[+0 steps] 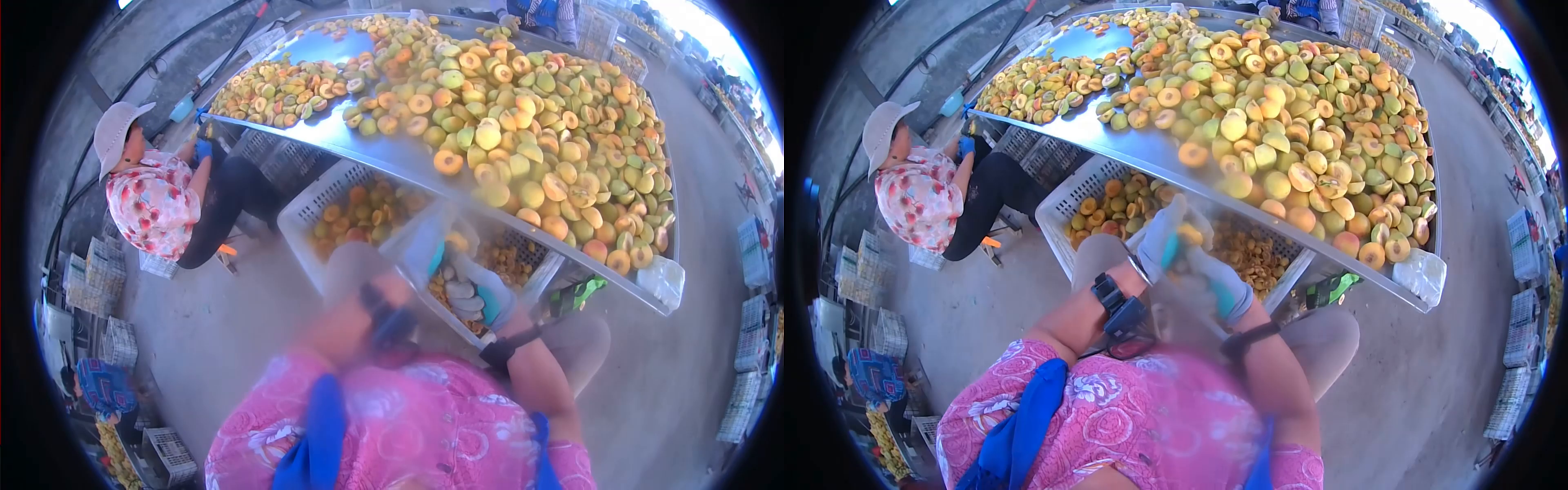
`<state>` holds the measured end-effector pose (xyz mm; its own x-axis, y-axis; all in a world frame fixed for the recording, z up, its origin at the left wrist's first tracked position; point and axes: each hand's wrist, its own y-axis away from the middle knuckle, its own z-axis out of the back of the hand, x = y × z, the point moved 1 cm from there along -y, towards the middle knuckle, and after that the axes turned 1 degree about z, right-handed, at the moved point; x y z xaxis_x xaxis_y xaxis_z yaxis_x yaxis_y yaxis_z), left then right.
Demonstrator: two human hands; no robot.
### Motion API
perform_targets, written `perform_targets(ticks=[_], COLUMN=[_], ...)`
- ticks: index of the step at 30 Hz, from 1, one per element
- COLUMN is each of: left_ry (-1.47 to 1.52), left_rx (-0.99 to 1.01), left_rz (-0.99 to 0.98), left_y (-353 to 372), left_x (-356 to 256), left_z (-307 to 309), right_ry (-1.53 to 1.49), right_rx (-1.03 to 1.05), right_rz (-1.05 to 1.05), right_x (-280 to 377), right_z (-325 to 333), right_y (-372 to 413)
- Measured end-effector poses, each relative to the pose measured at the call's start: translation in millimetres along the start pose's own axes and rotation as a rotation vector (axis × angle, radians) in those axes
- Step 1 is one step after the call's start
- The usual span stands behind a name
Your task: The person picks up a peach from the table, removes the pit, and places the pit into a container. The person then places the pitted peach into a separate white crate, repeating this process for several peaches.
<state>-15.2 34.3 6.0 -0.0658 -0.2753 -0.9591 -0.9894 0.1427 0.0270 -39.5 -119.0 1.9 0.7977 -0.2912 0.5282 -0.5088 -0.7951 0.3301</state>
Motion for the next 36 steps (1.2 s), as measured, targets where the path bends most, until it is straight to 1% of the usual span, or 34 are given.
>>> perform_targets(ticks=[2, 3, 4, 5, 6, 7, 9, 10, 12, 13, 14, 15, 16, 17, 18, 19, 21, 22, 24, 25, 27, 28, 30, 31, 33, 34, 36], left_ry=[0.131, 0.139, 0.116, 0.093, 0.482, 0.484, 0.684, 0.363, -0.018, -0.128, -0.575, -0.575, -1.022, -1.468, -1.616, -1.614, -1.517, -1.511, -1.423, -1.423, -1.331, -1.336, -1.213, -1.218, -1.046, -1.051, 0.080], left_rx=[0.158, 0.154, 0.103, 0.051, 0.030, 0.027, -0.223, -0.388, -0.341, -0.453, -0.606, -0.611, -0.551, -0.466, -0.334, -0.337, -0.402, -0.398, -0.291, -0.285, -0.334, -0.328, -0.302, -0.302, -0.251, -0.252, -0.137], left_rz=[0.038, 0.053, -0.005, -0.068, 0.125, 0.126, 0.076, -0.205, -0.257, -0.242, -0.359, -0.362, -0.450, -0.529, -0.305, -0.313, -0.079, -0.086, 0.136, 0.131, 0.162, 0.161, -0.119, -0.120, -0.399, -0.397, -0.201], left_y=[1, 0, -8, -14, -13, -15, -26, -29, -29, -35, -46, -49, -52, -58, -73, -90, -118, -124, -133, -138, -147, -145, -135, -129, -113, -104, -85], left_x=[-8, 4, 23, 32, 26, 26, 21, 6, -31, -40, -39, -45, -50, -54, -57, -51, -39, -39, -39, -35, -22, -17, -14, -12, -12, -10, 0], left_z=[-3, 3, 14, 19, 10, 14, 32, 44, 88, 102, 130, 126, 118, 109, 99, 90, 70, 62, 49, 47, 47, 50, 54, 54, 50, 46, 34], right_ry=[-0.051, -0.103, -0.108, -0.173, -0.239, -0.240, -0.243, -0.241, -0.304, -0.303, -0.318, -0.331, -0.327, -0.312, -0.295, -0.288, -0.213, -0.207, -0.102, -0.103, -0.085, -0.091, 0.115, 0.112, 0.251, 0.248, 0.385], right_rx=[0.019, 0.040, 0.034, 0.103, 0.172, 0.170, 0.192, 0.199, 0.422, 0.425, 0.416, 0.410, 0.414, 0.354, 0.293, 0.295, 0.215, 0.209, 0.057, 0.054, -0.050, -0.051, -0.097, -0.094, -0.149, -0.145, -0.332], right_rz=[0.014, 0.028, 0.025, 0.026, 0.026, 0.022, 0.038, 0.038, 0.067, 0.071, 0.095, 0.117, 0.115, 0.126, 0.137, 0.141, 0.152, 0.156, 0.209, 0.216, 0.206, 0.211, 0.307, 0.310, 0.444, 0.443, 0.440], right_x=[-2, -6, -7, -6, -6, -6, -5, -4, -1, 0, 1, 0, 0, -1, -1, -2, -2, -1, 0, 2, 3, 3, 2, 2, 5, 7, 12], right_z=[1, 1, 1, -1, -2, -3, -6, -2, 7, 10, 12, 14, 15, 16, 17, 19, 20, 17, 10, 8, 6, 10, 19, 20, 17, 13, 5], right_y=[0, 0, 1, 1, 2, 4, 5, 4, 0, -2, -3, -4, -5, -6, -7, -8, -11, -12, -11, -10, -8, -9, -14, -14, -13, -12, -8])
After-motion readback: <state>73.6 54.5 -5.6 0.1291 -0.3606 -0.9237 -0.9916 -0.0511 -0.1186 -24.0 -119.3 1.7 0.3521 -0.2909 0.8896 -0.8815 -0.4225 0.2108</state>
